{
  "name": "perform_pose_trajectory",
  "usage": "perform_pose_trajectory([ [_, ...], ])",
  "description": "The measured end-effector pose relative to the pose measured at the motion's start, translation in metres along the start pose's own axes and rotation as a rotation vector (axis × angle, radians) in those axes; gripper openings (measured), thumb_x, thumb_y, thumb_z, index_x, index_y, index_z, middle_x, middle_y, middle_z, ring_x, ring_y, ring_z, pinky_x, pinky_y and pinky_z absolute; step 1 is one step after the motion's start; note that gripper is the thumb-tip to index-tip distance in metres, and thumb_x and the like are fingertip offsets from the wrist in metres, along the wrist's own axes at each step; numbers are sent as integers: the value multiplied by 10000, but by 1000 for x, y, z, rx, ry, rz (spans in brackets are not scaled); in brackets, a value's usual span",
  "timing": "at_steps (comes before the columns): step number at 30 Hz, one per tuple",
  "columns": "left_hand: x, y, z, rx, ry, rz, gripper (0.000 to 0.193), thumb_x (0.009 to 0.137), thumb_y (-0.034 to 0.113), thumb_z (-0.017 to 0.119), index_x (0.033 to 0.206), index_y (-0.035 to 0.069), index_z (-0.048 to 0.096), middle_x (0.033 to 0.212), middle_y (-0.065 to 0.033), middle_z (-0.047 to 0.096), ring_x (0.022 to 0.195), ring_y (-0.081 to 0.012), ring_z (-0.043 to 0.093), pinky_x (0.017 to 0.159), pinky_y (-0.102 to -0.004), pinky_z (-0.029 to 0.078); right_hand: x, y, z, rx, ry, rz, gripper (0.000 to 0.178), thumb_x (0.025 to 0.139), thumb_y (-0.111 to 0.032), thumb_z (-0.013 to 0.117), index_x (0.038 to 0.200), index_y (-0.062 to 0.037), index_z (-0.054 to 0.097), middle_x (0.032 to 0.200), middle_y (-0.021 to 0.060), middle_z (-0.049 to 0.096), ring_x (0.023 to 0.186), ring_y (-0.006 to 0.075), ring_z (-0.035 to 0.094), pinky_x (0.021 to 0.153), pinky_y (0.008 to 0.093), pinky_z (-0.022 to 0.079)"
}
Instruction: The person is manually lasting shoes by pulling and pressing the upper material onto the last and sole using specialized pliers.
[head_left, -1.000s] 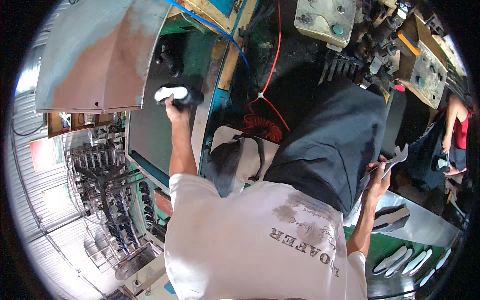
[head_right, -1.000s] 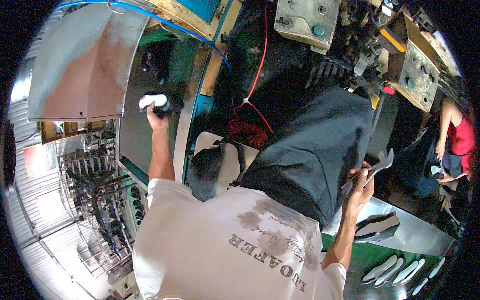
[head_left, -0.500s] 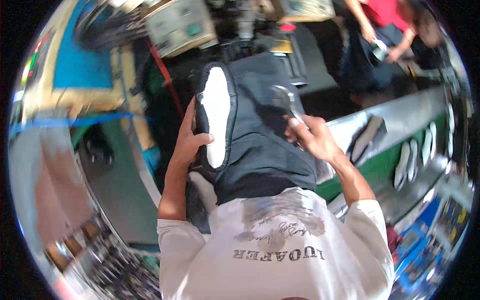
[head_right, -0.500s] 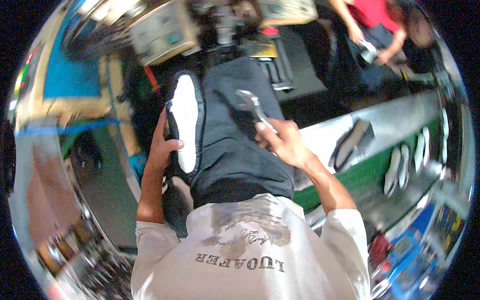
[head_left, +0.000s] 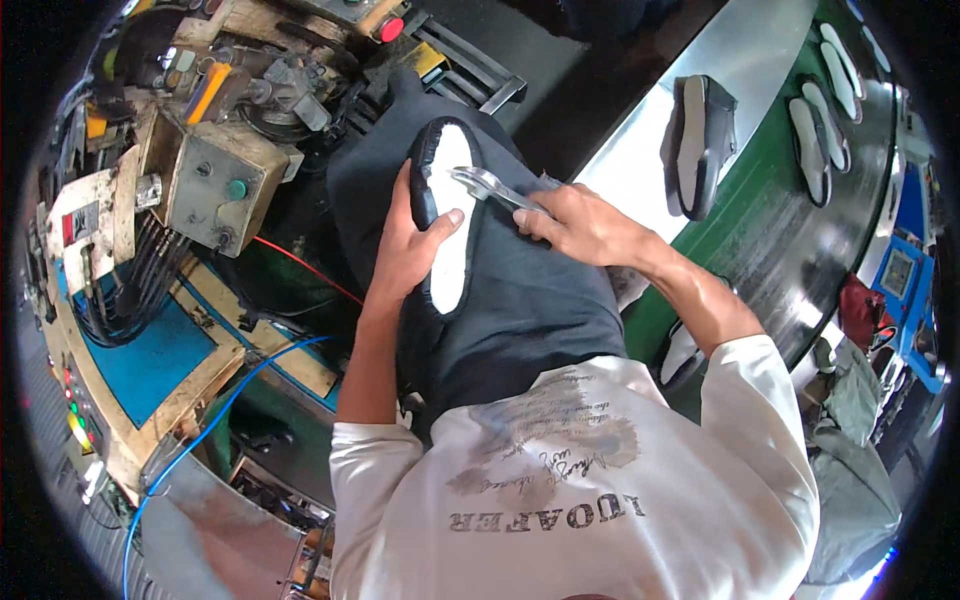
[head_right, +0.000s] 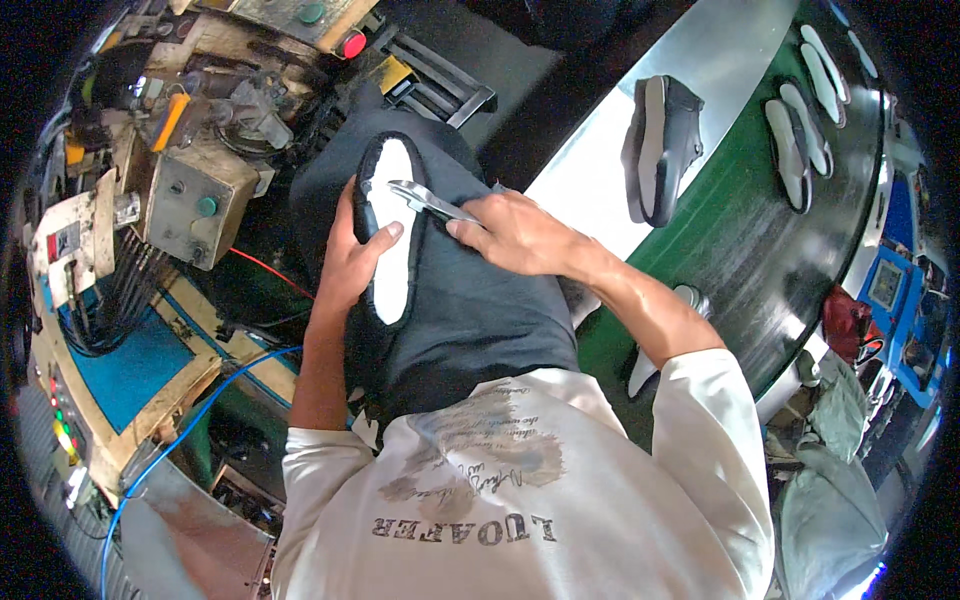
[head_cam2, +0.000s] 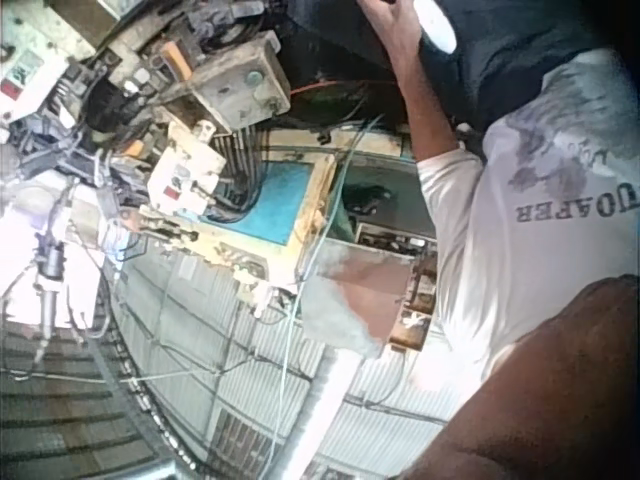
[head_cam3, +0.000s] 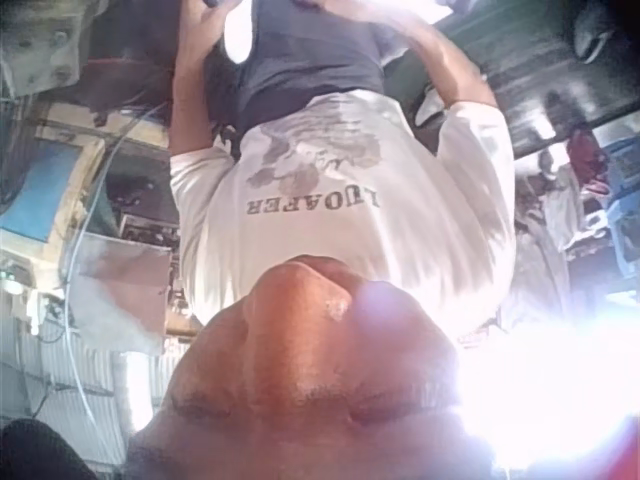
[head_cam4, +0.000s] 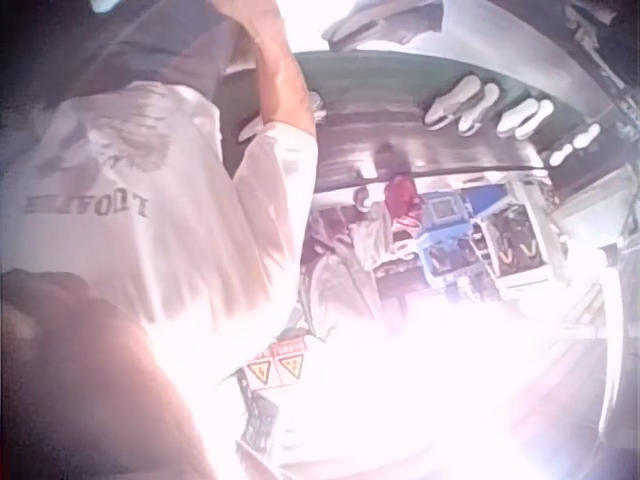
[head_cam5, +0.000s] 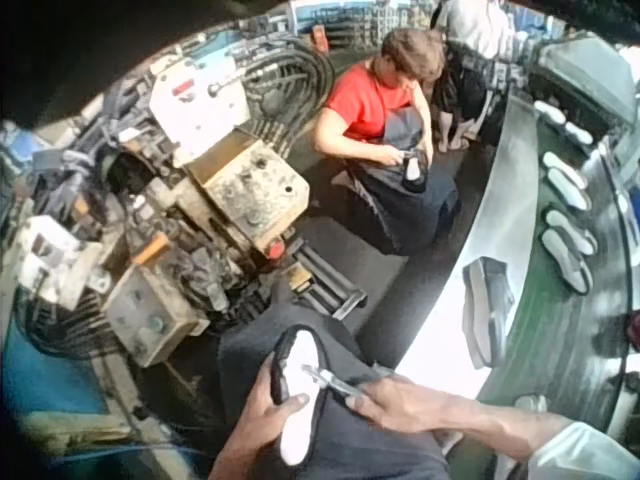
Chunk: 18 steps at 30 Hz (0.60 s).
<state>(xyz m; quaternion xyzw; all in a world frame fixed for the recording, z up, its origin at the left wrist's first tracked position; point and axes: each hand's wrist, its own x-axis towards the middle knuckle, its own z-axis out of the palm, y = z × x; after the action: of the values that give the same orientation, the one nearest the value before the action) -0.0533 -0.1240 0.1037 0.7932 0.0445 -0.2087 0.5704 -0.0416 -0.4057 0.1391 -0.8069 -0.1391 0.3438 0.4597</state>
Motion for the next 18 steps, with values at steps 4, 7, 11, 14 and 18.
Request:
perform_pose_trajectory([
  [4, -1, 2, 7, 6, 51, 8, 993, 921, 195, 793, 1693, -58, 221, 1664, -300, 405, 1537, -365, 420, 1269, -425, 318, 28, 11, 2, 2, -96, -4, 516, 1143, -404, 512, 1050, 45, 748, 860, 167, 742, 809, 303, 735, 806, 479, 573],
  [7, -3, -9, 11, 11, 85, 58, 994, 919, 187, 790, 1685, -82, 215, 1681, -307, 380, 1560, -380, 392, 1289, -429, 289, 40, 7, 1, -46, -142, -31, 514, 1144, -399, 506, 1027, 43, 741, 837, 161, 723, 789, 302, 724, 797, 486, 571],
  [11, -6, -13, 15, 113, 134, 47, 996, 915, 178, 792, 1690, -69, 216, 1692, -319, 358, 1581, -408, 366, 1304, -454, 265, 42, -5, 1, -85, -143, -48, 502, 1143, -387, 515, 1008, 46, 731, 812, 193, 710, 771, 344, 719, 787, 502, 565],
  [14, -5, -11, 16, 128, 135, 47, 998, 915, 174, 798, 1695, -52, 217, 1691, -315, 356, 1576, -413, 369, 1302, -462, 268, 37, 11, 8, -182, -5, -203, 482, 1139, -363, 537, 986, 57, 718, 778, 249, 680, 768, 410, 709, 783, 521, 558],
  [18, -7, -14, 17, 96, 107, 71, 1009, 912, 173, 811, 1698, -38, 215, 1684, -309, 360, 1570, -413, 372, 1299, -466, 271, 22, 14, 9, -259, 32, -148, 460, 1136, -330, 554, 966, 74, 695, 735, 283, 647, 740, 455, 692, 744, 527, 560],
])
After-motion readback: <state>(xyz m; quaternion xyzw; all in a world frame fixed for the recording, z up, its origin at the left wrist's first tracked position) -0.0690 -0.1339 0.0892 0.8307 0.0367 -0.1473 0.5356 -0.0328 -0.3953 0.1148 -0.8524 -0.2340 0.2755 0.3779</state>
